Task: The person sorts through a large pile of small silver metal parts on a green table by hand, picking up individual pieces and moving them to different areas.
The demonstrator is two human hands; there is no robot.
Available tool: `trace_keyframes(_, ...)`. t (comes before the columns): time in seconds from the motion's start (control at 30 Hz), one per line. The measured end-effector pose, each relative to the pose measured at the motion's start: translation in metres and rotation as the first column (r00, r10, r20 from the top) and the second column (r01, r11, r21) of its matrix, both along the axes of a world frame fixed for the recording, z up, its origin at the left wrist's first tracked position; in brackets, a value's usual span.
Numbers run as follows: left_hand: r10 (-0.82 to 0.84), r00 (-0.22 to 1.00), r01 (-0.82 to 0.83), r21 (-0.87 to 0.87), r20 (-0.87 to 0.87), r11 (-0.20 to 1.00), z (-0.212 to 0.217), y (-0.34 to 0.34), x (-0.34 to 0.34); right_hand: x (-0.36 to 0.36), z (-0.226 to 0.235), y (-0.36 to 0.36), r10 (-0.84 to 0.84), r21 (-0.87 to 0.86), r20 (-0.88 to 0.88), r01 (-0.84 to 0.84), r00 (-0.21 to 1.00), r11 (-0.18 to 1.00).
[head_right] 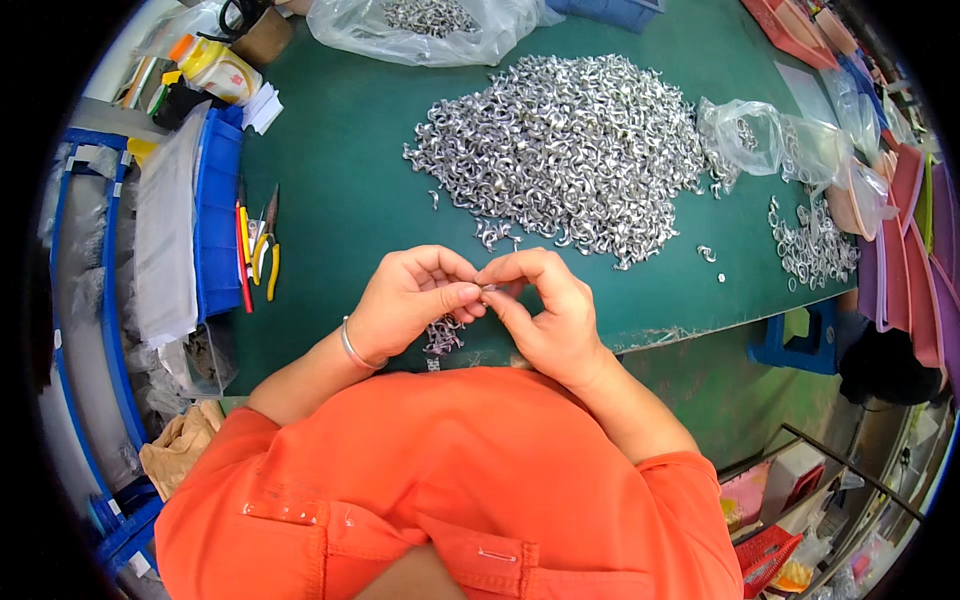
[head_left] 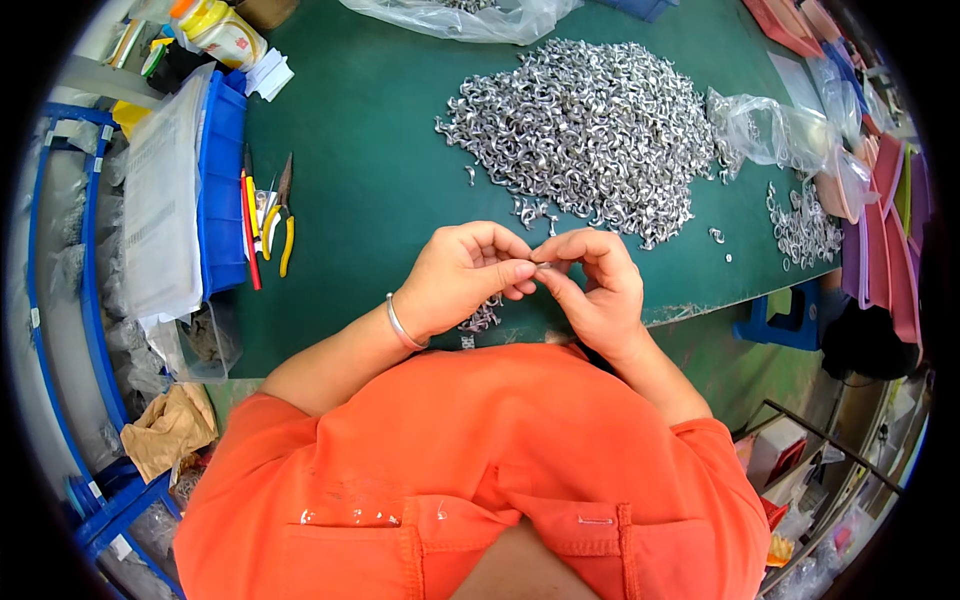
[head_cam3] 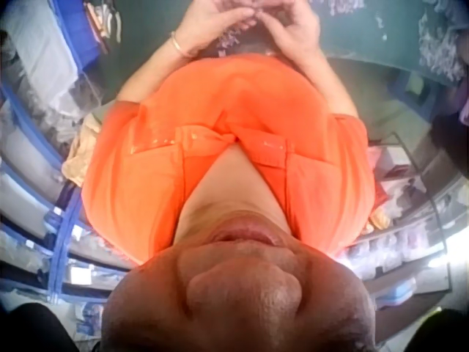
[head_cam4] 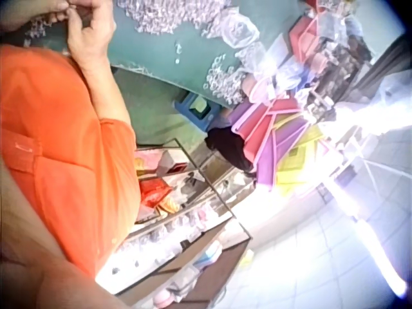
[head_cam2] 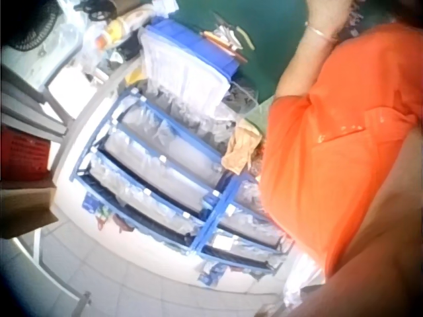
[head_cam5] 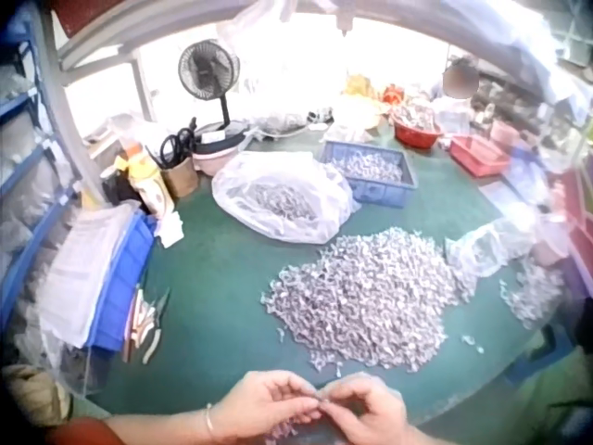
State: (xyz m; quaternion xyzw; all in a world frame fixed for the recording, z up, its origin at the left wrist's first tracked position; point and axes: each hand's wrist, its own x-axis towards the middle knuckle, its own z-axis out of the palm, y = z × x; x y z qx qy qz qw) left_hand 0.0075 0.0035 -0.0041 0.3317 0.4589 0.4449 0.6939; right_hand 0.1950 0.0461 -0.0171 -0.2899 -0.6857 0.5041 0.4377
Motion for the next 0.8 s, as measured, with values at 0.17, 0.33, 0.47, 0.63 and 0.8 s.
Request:
trace_keyframes(0.17,0.131,0.99,-0.118,0.212,-0.048,0.97,-0.003,-0.008,0.0,-0.001,-0.007,0.008,-0.144,0.101,0.056,0.137,0.988,0.985)
trace_keyframes(0.33,0.245,0.949,-0.142,0.424,-0.2,0.894,-0.009,-0.012,0.0,-0.001,-0.02,0.027,-0.302,0.492,0.447,0.051,0.842,0.869)
trace_keyframes(0.47,0.357,0.881,-0.095,0.622,-0.312,0.778,-0.014,-0.014,0.002,-0.003,-0.029,0.029,-0.32,0.5,0.398,0.089,0.86,0.861)
trace_keyframes(0.63,0.486,0.693,0.137,0.76,-0.532,0.636,-0.008,-0.008,-0.004,0.001,-0.023,0.018,-0.172,0.072,0.186,0.161,0.967,0.984)
trace_keyframes(0.8,0.426,0.609,0.35,0.709,-0.669,0.612,-0.014,-0.009,-0.008,0.006,-0.026,0.017,0.023,-0.134,-0.235,-0.055,0.972,0.989)
